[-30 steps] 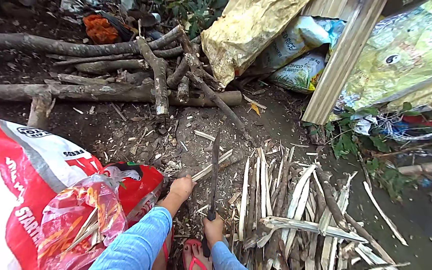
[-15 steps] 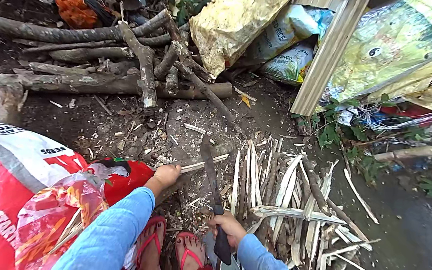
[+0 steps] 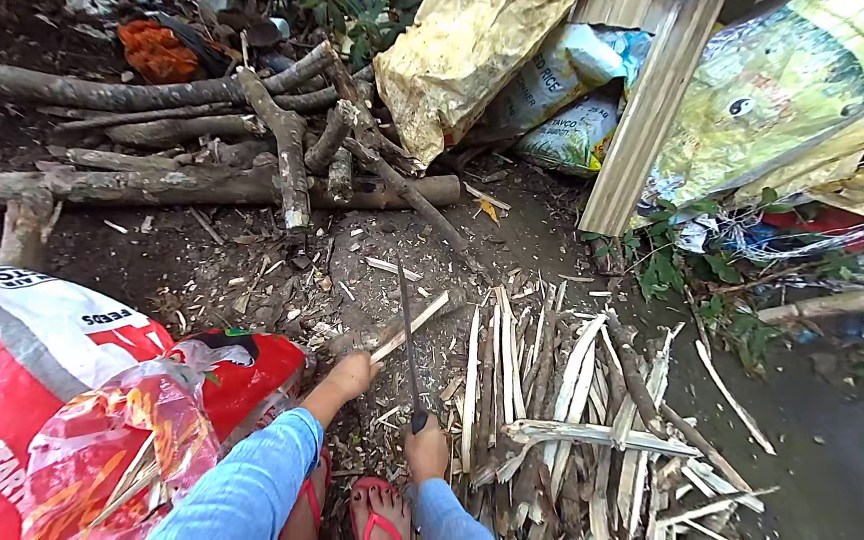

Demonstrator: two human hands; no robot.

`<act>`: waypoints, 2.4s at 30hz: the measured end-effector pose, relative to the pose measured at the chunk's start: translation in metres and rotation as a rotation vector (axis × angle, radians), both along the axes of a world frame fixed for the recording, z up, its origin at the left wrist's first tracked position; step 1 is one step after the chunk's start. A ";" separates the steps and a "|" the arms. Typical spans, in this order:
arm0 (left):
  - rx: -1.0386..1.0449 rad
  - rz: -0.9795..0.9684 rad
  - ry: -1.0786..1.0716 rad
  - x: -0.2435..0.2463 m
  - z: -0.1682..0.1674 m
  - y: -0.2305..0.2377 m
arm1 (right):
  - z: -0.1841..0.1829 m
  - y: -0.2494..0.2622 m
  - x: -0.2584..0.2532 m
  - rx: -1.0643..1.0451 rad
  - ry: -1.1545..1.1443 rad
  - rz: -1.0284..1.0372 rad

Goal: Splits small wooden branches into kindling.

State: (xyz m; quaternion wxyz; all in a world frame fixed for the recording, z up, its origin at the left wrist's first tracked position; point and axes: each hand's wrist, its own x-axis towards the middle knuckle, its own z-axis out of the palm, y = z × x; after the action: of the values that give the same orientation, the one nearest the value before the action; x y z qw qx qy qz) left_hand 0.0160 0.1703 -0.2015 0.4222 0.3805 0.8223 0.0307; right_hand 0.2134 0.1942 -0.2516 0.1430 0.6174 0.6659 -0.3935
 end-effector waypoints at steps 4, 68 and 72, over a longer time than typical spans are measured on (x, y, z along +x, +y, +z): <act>0.000 0.148 0.031 0.006 0.008 -0.003 | 0.008 0.012 0.010 -0.020 0.242 -0.038; -0.090 0.022 0.138 0.000 0.006 0.000 | 0.236 0.078 0.008 0.621 1.531 -0.129; -0.090 0.024 0.135 0.000 0.008 -0.001 | 0.198 0.064 -0.005 0.687 1.425 -0.168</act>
State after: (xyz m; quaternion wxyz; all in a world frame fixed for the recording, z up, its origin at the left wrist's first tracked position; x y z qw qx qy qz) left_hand 0.0159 0.1695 -0.1932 0.3820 0.3527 0.8538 -0.0269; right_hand 0.2082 0.2581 -0.0537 -0.5460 0.2750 0.6325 -0.4756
